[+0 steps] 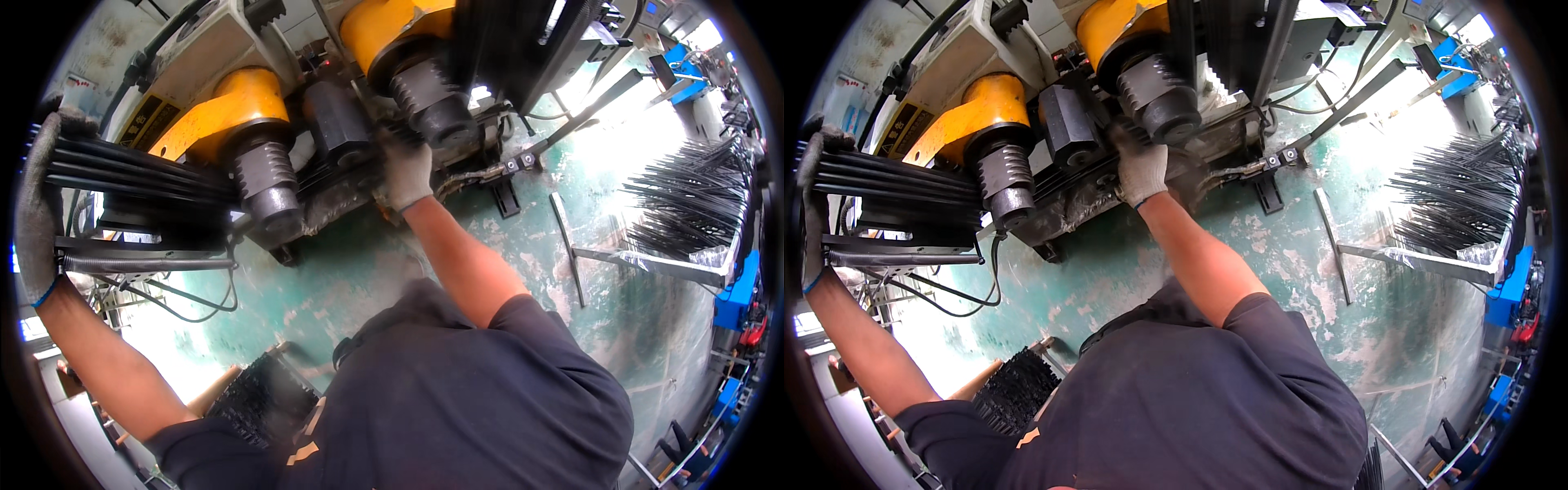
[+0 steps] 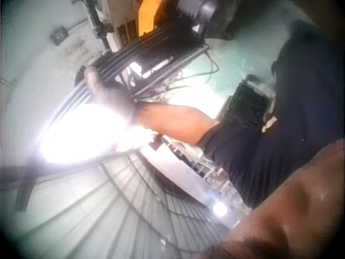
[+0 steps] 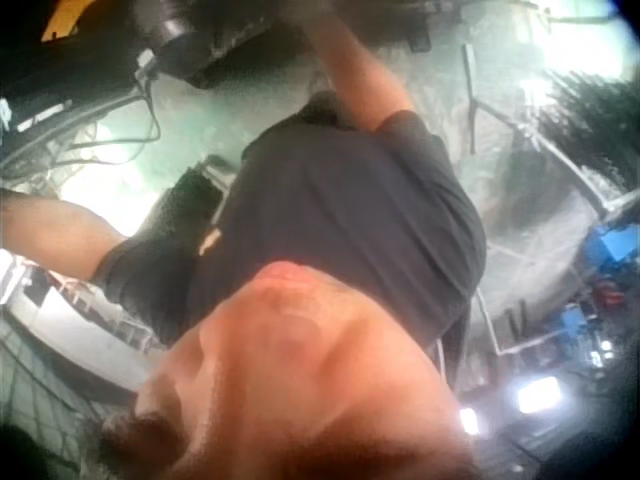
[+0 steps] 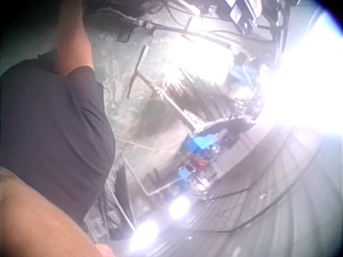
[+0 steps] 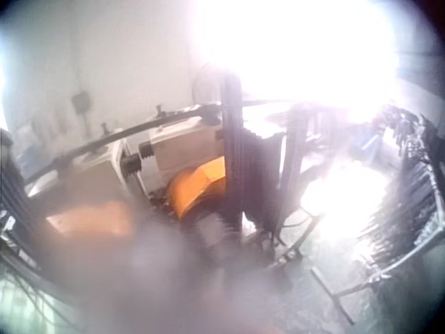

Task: The person feeds bundles of long metal rods into a bending machine, operates the machine to bend them, and stacks the finished pieces. He then measures a single bent rod on a wooden table and places it on a metal rack.

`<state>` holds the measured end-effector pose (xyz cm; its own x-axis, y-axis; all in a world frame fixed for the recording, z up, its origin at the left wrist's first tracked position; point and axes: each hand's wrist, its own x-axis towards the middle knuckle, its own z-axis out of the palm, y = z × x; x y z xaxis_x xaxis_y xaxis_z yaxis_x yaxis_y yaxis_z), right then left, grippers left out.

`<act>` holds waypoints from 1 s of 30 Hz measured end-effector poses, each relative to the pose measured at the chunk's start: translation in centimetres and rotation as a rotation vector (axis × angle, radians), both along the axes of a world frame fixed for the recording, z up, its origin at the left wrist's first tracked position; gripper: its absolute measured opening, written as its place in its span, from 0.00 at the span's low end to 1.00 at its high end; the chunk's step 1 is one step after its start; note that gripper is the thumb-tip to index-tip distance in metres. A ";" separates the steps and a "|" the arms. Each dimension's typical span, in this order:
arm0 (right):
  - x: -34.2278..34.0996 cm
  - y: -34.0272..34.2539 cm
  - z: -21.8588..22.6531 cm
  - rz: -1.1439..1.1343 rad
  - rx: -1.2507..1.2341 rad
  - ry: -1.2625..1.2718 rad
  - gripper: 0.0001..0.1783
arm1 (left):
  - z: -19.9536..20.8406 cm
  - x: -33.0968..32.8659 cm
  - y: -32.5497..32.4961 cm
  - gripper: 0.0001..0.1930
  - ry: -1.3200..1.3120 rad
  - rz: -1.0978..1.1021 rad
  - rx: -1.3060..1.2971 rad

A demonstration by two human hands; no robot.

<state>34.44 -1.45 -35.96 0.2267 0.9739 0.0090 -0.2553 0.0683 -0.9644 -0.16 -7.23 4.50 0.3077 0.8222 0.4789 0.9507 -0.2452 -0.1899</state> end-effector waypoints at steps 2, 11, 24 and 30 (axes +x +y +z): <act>0.1 0.0 0.0 0.006 -0.016 0.008 0.16 | -0.7 -2.1 0.1 0.24 -0.640 -0.014 -0.267; -0.7 1.1 -4.7 -0.061 0.195 -0.215 0.21 | -0.4 -4.4 -0.6 0.21 -0.142 -0.054 -0.131; 23.6 -24.9 -0.6 -0.213 -0.126 0.162 0.08 | -17.7 12.6 -25.1 0.23 -1.131 -0.077 0.101; 48.3 -37.8 -1.4 -0.911 -0.275 -0.509 0.24 | -38.1 16.8 -29.2 0.42 -1.320 0.069 -0.401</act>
